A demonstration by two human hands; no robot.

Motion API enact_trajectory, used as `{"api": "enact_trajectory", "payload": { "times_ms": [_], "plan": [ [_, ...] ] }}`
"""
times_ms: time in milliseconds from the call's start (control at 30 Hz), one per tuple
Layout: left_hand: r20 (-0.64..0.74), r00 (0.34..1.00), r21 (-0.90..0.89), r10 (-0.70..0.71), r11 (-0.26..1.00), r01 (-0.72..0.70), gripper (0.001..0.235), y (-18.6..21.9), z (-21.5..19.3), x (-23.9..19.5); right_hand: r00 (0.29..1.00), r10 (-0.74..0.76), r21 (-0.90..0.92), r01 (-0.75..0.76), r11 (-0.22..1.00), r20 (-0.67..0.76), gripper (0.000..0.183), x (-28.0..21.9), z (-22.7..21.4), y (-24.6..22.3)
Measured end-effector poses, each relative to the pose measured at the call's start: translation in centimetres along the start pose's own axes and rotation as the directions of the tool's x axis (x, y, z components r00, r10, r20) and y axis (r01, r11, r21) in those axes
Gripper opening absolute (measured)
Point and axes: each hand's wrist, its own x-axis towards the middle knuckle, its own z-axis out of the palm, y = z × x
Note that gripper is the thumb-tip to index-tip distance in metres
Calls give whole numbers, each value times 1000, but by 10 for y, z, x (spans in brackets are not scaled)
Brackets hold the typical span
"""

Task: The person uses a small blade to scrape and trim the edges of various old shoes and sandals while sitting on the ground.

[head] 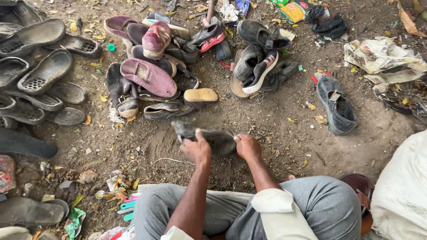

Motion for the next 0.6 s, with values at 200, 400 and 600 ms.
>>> {"api": "enact_trajectory", "payload": {
  "times_ms": [200,400,600],
  "plan": [
    [396,619,366,678,502,-784,59,9,13,2,995,2,-50,3,999,97,29,22,24,25],
    [646,382,202,661,335,-921,37,-19,32,8,993,29,22,-32,999,114,28,20,28,27],
    [648,450,220,615,414,-883,44,-36,53,26,986,151,280,-166,946,77,24,-4,-37,-7]
  ]
}}
